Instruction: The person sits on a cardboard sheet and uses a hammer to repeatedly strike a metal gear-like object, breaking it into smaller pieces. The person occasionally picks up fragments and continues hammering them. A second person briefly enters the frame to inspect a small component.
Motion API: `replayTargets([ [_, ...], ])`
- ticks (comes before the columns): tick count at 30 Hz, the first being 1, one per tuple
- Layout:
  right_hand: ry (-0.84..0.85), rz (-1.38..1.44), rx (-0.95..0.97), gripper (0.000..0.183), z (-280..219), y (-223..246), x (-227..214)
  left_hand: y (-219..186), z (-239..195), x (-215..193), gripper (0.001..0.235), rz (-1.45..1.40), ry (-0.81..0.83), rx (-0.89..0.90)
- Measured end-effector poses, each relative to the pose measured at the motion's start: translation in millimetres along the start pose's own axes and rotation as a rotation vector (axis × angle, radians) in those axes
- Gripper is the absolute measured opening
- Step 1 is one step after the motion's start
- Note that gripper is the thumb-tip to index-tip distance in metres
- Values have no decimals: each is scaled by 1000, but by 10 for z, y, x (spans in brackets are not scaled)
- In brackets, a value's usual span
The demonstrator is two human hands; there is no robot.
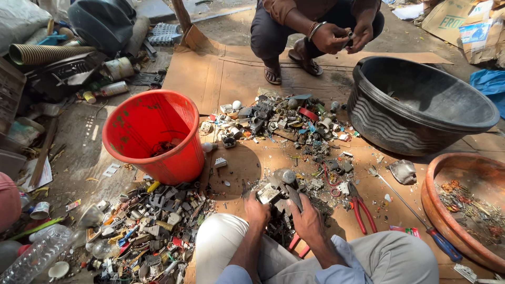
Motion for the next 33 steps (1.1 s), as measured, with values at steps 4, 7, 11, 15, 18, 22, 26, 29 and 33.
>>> replayTargets([
  [4,144,-203,110,49,-15,13,35,-106,-100,-119,70,-2,25,-8],
  [7,327,-325,250,48,12,-91,104,-91,-131,-128,70,-53,68,-68],
  [11,182,-204,205,49,31,-56,10,-26,0,-54,71,-94,57,-50],
  [15,23,-171,3,54,9,17,-17,49,51,41,73,-1,-54,68],
  [18,155,-146,99,47,-29,-4,73,82,35,44,73,-23,20,16],
  [22,273,-298,203,45,34,-123,124,89,81,68,75,-45,-13,33],
  [26,64,-185,67,52,-59,-132,61,181,57,85,75,-48,-2,-19],
  [29,-14,-122,-15,47,-31,-51,-29,73,39,64,72,-35,-22,5],
  [33,5,-103,-86,46,-57,78,-7,11,-26,-10,72,-35,-18,13],
])
Point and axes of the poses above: each hand's wrist, its own z-axis towards the middle knuckle, its own x-axis out of the palm, y = z × x, the point moved 3 cm from there along z, towards the middle knuckle, and after that the axes turned 8 degrees about -x, right-handed, at the moved point
